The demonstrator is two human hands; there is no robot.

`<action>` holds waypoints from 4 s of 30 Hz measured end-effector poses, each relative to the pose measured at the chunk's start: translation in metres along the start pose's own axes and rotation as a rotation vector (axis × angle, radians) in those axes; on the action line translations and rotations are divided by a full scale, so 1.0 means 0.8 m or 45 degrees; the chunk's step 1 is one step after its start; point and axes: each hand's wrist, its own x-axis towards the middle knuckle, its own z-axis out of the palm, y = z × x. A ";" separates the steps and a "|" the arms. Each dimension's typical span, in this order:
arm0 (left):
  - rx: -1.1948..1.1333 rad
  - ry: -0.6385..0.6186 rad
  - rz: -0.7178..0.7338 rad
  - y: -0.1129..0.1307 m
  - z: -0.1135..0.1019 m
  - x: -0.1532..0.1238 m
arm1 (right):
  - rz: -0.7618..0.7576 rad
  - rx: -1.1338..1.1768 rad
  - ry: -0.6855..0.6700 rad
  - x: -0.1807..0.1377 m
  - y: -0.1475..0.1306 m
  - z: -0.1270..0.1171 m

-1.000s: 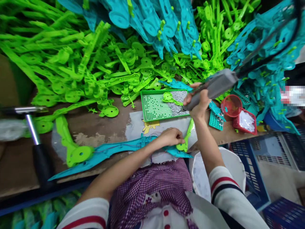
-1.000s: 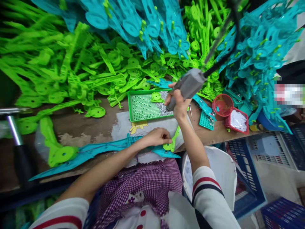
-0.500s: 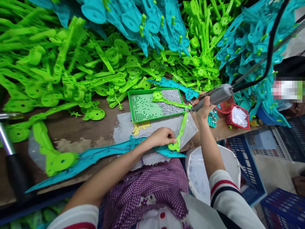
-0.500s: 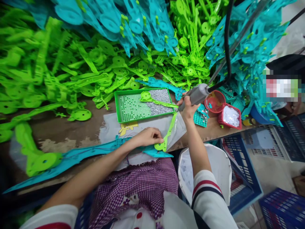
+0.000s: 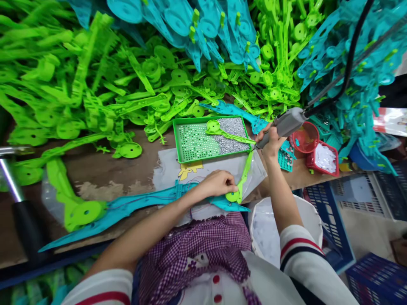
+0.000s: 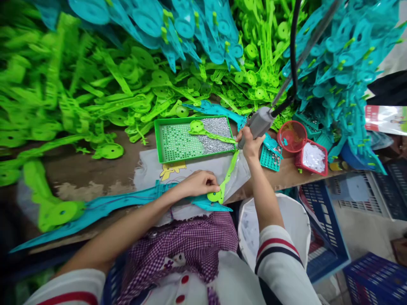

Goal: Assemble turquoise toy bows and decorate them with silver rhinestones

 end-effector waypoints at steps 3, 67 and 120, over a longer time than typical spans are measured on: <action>-0.004 0.007 0.020 -0.001 0.001 0.000 | 0.017 -0.001 -0.011 0.000 -0.001 -0.002; 0.008 0.024 0.097 -0.009 0.005 0.003 | 0.205 0.060 -0.098 -0.113 -0.074 -0.014; -0.059 0.091 0.163 -0.015 0.008 0.003 | 0.122 0.118 -0.264 -0.059 -0.018 0.154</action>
